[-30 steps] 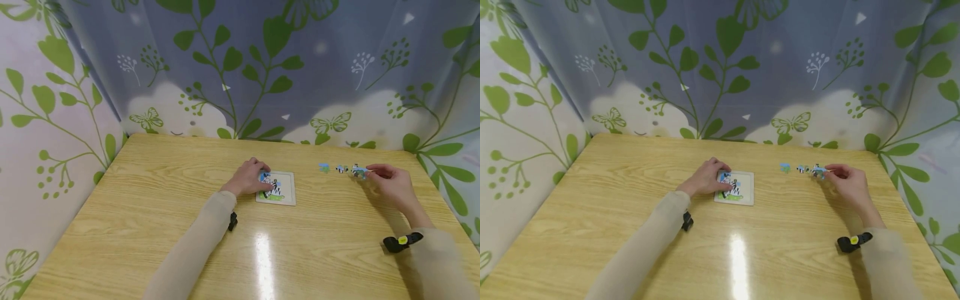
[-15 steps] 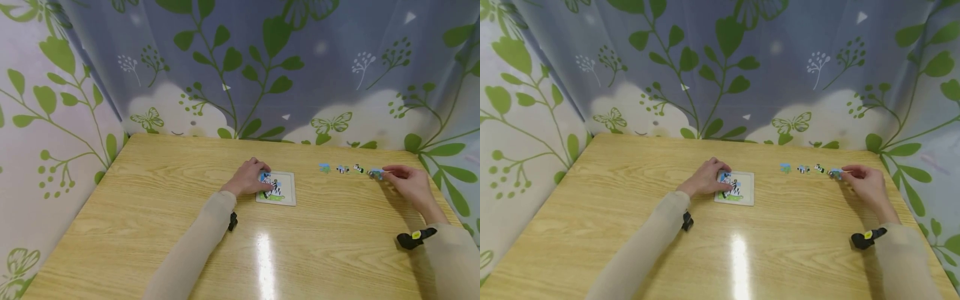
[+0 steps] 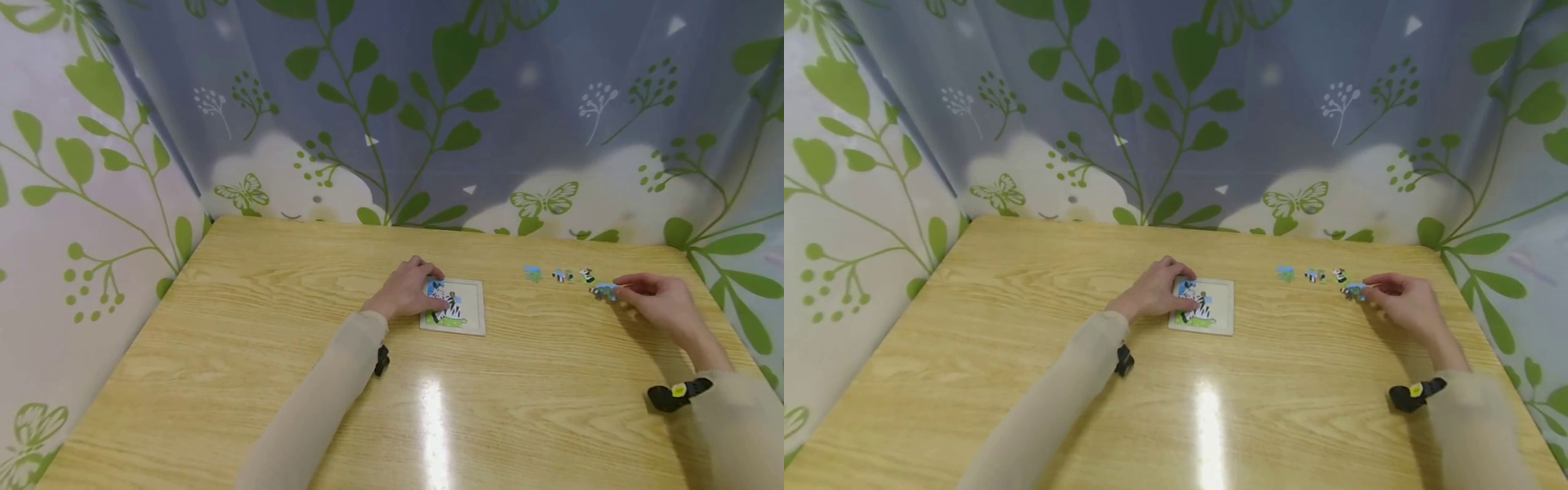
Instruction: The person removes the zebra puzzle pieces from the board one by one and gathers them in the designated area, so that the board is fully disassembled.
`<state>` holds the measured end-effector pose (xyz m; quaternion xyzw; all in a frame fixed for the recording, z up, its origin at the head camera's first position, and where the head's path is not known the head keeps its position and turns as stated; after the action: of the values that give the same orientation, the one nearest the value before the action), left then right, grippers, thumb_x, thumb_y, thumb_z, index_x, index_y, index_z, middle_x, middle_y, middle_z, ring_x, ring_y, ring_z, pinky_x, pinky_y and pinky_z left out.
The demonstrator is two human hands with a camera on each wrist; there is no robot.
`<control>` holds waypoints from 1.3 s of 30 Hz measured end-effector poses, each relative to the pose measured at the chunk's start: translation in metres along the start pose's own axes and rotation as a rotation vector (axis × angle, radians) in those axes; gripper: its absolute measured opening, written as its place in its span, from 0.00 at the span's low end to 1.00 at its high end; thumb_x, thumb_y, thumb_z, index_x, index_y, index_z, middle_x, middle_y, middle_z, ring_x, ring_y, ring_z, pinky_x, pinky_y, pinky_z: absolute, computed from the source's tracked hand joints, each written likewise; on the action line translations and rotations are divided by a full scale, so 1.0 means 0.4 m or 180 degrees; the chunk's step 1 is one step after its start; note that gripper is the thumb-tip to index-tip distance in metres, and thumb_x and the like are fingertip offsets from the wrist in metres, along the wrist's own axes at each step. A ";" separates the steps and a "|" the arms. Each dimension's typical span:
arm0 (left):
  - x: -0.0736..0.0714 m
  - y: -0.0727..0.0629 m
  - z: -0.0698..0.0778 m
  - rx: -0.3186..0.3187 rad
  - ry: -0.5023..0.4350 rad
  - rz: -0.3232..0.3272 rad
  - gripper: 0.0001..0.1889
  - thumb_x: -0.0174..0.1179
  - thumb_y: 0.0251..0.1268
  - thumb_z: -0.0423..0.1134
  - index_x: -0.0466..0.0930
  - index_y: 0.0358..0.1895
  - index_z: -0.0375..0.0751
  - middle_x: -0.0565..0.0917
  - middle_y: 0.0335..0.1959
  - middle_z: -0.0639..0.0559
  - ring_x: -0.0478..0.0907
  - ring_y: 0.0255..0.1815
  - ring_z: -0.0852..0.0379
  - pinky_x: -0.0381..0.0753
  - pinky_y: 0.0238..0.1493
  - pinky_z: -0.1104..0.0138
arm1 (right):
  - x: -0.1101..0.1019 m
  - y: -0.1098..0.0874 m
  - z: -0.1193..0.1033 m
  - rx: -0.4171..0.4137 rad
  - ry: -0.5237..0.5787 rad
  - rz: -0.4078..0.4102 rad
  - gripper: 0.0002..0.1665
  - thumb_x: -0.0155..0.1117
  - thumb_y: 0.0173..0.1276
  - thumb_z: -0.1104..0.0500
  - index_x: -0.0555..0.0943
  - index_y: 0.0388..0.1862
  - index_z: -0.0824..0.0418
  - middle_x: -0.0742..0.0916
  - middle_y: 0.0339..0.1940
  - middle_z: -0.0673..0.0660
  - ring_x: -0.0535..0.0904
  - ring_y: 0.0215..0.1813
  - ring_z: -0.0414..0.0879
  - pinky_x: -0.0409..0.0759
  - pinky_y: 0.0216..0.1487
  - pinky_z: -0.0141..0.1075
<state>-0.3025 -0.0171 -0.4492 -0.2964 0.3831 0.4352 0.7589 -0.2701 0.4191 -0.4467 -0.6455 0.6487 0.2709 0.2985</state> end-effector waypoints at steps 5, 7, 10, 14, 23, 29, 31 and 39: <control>-0.003 0.001 -0.001 0.0007 -0.0008 0.0000 0.29 0.70 0.64 0.56 0.78 0.66 0.50 0.73 0.66 0.48 0.70 0.64 0.48 0.70 0.71 0.54 | 0.038 -0.020 -0.069 -0.0145 0.0003 -0.0233 0.24 0.62 0.77 0.49 0.82 0.59 0.67 0.85 0.34 0.31 0.79 0.36 0.29 0.78 0.33 0.30; -0.004 0.001 -0.003 -0.0008 0.0006 0.0011 0.29 0.70 0.64 0.56 0.78 0.66 0.50 0.73 0.66 0.48 0.70 0.64 0.48 0.70 0.71 0.54 | 0.063 -0.022 -0.099 -0.0151 0.0032 -0.0331 0.24 0.62 0.77 0.48 0.82 0.59 0.65 0.86 0.35 0.36 0.79 0.35 0.32 0.78 0.32 0.33; -0.006 0.001 -0.005 -0.0018 0.0006 0.0020 0.29 0.70 0.64 0.56 0.78 0.66 0.50 0.73 0.66 0.48 0.70 0.64 0.48 0.70 0.71 0.54 | 0.106 -0.019 -0.140 -0.0221 0.0010 -0.0432 0.22 0.62 0.77 0.49 0.83 0.57 0.65 0.89 0.37 0.48 0.80 0.34 0.37 0.77 0.31 0.35; -0.006 0.000 -0.004 -0.0013 0.0002 0.0008 0.30 0.69 0.64 0.56 0.78 0.66 0.50 0.73 0.66 0.47 0.70 0.64 0.47 0.70 0.71 0.54 | 0.151 -0.007 -0.187 -0.0448 -0.0221 -0.0407 0.18 0.63 0.76 0.51 0.85 0.53 0.63 0.90 0.40 0.59 0.83 0.36 0.40 0.78 0.34 0.35; -0.005 -0.001 -0.003 -0.0011 -0.0017 -0.0031 0.30 0.69 0.64 0.56 0.77 0.67 0.51 0.72 0.68 0.47 0.70 0.65 0.47 0.70 0.72 0.53 | 0.200 0.023 -0.226 -0.0857 -0.0809 -0.0303 0.11 0.65 0.73 0.59 0.86 0.46 0.66 0.89 0.38 0.62 0.83 0.37 0.51 0.77 0.35 0.40; -0.009 0.000 -0.017 0.0094 -0.0015 -0.0239 0.34 0.70 0.62 0.57 0.74 0.71 0.52 0.69 0.71 0.47 0.68 0.69 0.47 0.69 0.73 0.52 | 0.212 0.016 -0.261 -0.0881 -0.0719 -0.0269 0.13 0.64 0.74 0.57 0.86 0.47 0.66 0.88 0.43 0.66 0.85 0.39 0.54 0.80 0.35 0.40; -0.009 0.001 -0.022 0.0129 -0.0005 -0.0301 0.36 0.72 0.60 0.57 0.73 0.72 0.53 0.68 0.72 0.46 0.67 0.69 0.47 0.70 0.73 0.52 | 0.226 0.011 -0.291 -0.0951 -0.0619 -0.0325 0.14 0.65 0.74 0.57 0.86 0.48 0.66 0.88 0.43 0.66 0.85 0.38 0.53 0.79 0.34 0.39; -0.013 -0.002 -0.017 0.0133 -0.0033 -0.0255 0.40 0.75 0.55 0.58 0.73 0.71 0.50 0.69 0.67 0.46 0.69 0.62 0.49 0.72 0.69 0.54 | 0.336 0.019 -0.406 -0.1307 -0.0345 -0.0782 0.12 0.68 0.72 0.58 0.87 0.47 0.63 0.89 0.38 0.58 0.81 0.36 0.43 0.78 0.36 0.36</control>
<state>-0.3056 -0.0251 -0.4485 -0.2934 0.3761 0.3979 0.7837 -0.2823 0.2086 -0.4364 -0.7512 0.4798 0.3930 0.2261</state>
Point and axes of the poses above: each hand's wrist, its own y-axis towards the middle knuckle, its own x-axis out of the palm, z = x × y, the point moved 3 cm from there along y, towards the middle knuckle
